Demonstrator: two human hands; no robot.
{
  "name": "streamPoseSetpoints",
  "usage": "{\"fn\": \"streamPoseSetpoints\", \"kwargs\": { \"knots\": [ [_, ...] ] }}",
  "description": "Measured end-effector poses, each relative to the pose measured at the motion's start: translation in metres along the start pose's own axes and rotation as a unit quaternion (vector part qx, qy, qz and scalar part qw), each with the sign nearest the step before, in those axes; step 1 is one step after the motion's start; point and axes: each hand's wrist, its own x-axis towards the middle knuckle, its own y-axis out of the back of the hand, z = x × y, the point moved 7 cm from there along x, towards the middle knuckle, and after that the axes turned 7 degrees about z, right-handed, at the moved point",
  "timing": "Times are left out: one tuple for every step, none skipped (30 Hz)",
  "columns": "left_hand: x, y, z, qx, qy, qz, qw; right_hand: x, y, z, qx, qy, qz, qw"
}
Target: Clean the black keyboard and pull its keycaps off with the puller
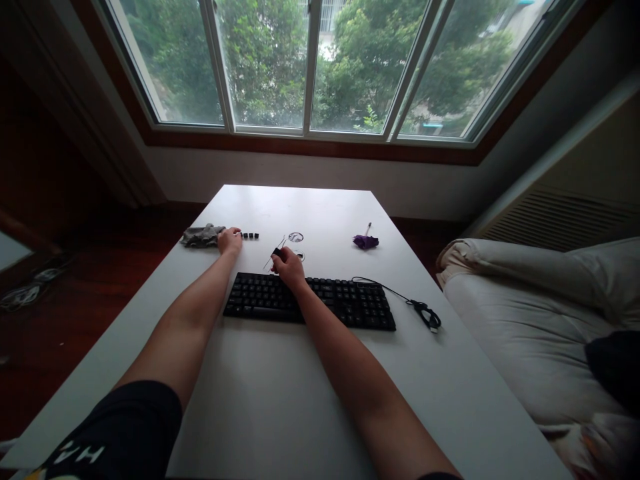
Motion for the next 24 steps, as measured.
{"fn": "streamPoseSetpoints", "kwargs": {
  "knots": [
    [0.0,0.0,0.0,0.005,0.002,0.001,1.0,0.0,0.0,0.0,-0.002,0.001,0.0,1.0],
    [0.001,-0.001,0.0,0.007,0.004,0.003,1.0,0.001,0.0,0.001,-0.003,0.001,0.001,1.0],
    [0.001,-0.001,0.0,0.005,0.005,0.005,1.0,0.001,-0.001,0.001,-0.003,0.0,0.0,1.0],
    [0.0,-0.001,0.0,0.002,0.005,0.006,1.0,0.001,-0.001,0.001,-0.003,-0.001,-0.001,1.0],
    [0.0,-0.001,0.0,-0.004,0.004,0.008,1.0,0.001,-0.001,0.001,-0.002,-0.002,-0.002,1.0],
    [0.0,-0.001,0.0,-0.01,0.002,0.009,1.0,0.001,-0.001,0.002,-0.001,-0.004,-0.004,1.0],
    [0.0,-0.002,0.0,-0.016,-0.001,0.01,1.0,0.001,-0.002,0.002,0.0,-0.005,-0.004,1.0],
    [0.0,-0.002,-0.001,-0.021,-0.003,0.011,1.0,0.001,-0.002,0.002,0.001,-0.005,-0.005,1.0],
    [0.0,-0.002,-0.002,-0.025,-0.004,0.013,1.0,0.001,-0.002,0.002,0.002,-0.006,-0.005,1.0],
    [0.0,-0.003,-0.002,-0.029,-0.005,0.015,0.999,0.001,-0.002,0.001,0.002,-0.005,-0.005,1.0],
    [0.001,-0.003,-0.003,-0.033,-0.007,0.018,0.999,0.001,-0.001,0.001,0.002,-0.004,-0.006,1.0],
    [0.001,-0.003,-0.003,-0.037,-0.009,0.021,0.999,0.001,-0.001,0.001,0.002,-0.002,-0.006,1.0],
    [0.001,-0.003,-0.004,-0.044,-0.012,0.026,0.999,0.001,-0.001,0.001,0.001,-0.002,-0.006,1.0],
    [0.0,-0.002,-0.004,-0.052,-0.015,0.032,0.998,0.001,-0.001,0.0,0.001,-0.001,-0.006,1.0],
    [0.0,-0.001,-0.004,-0.062,-0.018,0.039,0.997,0.001,-0.001,0.0,0.002,0.0,-0.006,1.0],
    [-0.001,0.0,-0.004,-0.072,-0.021,0.046,0.996,0.001,-0.001,0.0,0.002,0.0,-0.006,1.0],
    [-0.002,0.002,-0.004,-0.083,-0.024,0.054,0.995,0.001,-0.001,0.0,0.003,0.001,-0.006,1.0],
    [-0.004,0.004,-0.004,-0.092,-0.026,0.061,0.994,0.001,-0.001,0.0,0.003,0.002,-0.006,1.0],
    [-0.005,0.007,-0.005,-0.102,-0.027,0.068,0.992,0.001,-0.002,0.0,0.004,0.002,-0.007,1.0],
    [-0.007,0.009,-0.005,-0.112,-0.026,0.073,0.991,0.001,-0.002,0.0,0.004,0.002,-0.008,1.0],
    [-0.009,0.011,-0.006,-0.124,-0.022,0.076,0.989,0.001,-0.002,0.0,0.004,0.002,-0.009,1.0],
    [-0.011,0.013,-0.007,-0.138,-0.018,0.077,0.987,0.001,-0.002,0.001,0.004,0.002,-0.009,1.0],
    [-0.012,0.015,-0.009,-0.156,-0.013,0.073,0.985,0.001,-0.003,0.001,0.005,0.001,-0.009,1.0],
    [-0.015,0.016,-0.009,-0.177,-0.008,0.064,0.982,0.001,-0.003,0.001,0.007,0.0,-0.01,1.0]
  ]
}}
